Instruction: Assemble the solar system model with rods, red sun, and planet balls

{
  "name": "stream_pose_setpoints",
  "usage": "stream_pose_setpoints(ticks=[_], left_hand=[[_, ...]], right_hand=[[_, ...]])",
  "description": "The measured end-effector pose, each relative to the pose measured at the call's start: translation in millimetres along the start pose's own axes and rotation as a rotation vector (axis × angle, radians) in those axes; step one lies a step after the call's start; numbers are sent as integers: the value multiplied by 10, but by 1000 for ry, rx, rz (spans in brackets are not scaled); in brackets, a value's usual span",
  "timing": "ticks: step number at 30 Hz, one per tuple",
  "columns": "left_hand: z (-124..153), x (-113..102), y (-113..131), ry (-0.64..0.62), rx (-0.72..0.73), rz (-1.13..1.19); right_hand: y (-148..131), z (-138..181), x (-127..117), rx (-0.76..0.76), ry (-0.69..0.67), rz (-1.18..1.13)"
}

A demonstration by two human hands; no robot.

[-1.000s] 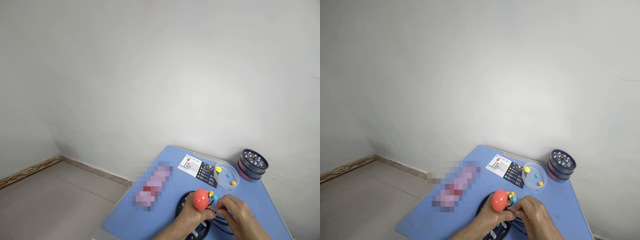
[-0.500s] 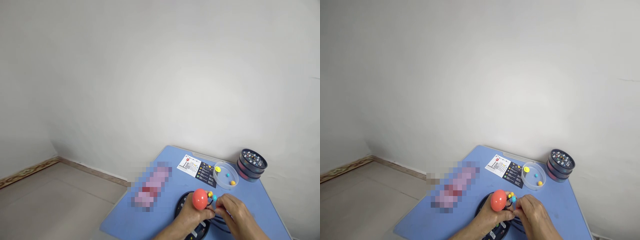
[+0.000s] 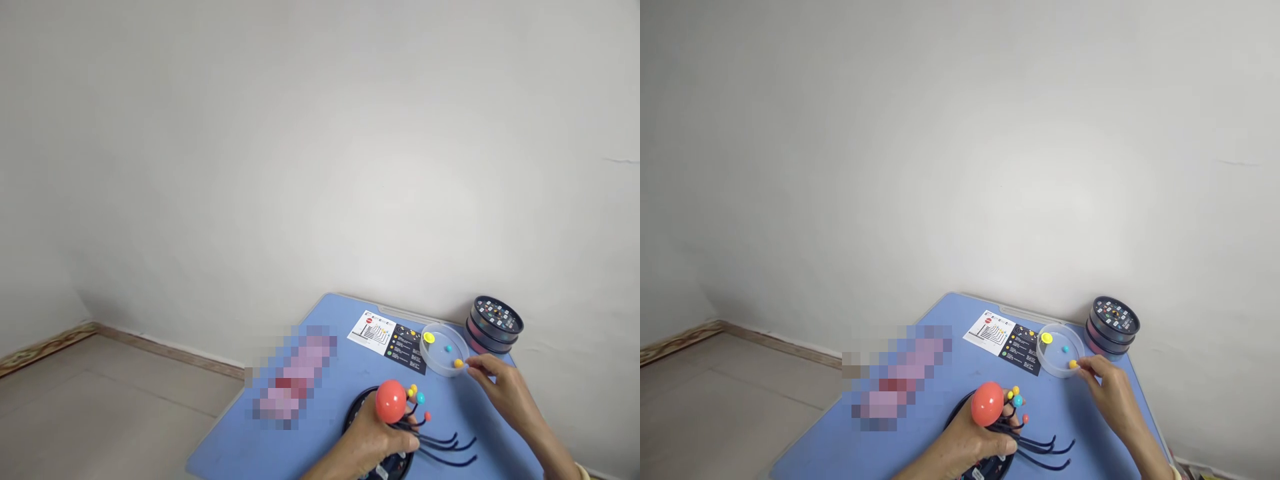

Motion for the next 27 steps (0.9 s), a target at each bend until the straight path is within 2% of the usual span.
stream_pose_setpoints(ticks=[8, 15, 21, 27], left_hand=[[44, 7, 39, 16, -12, -14], [38, 13, 50, 18, -27, -33], [27, -8, 34, 81, -46, -107], [22, 14, 77, 54, 8, -31]], right_hand=[[53, -324, 139, 53, -140, 227], [97, -637, 360, 175, -242, 407], [90, -697, 530, 221, -299, 496], [114, -707, 545, 213, -305, 472]])
Point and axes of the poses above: each hand's wrist, its own z-axis away from the middle knuckle, its own x-axis out of the palm, y = z × x, the point moved 4 cm from there along -z, towards the middle knuckle, and after that the axes turned 14 degrees about -z, right-handed, at the moved point
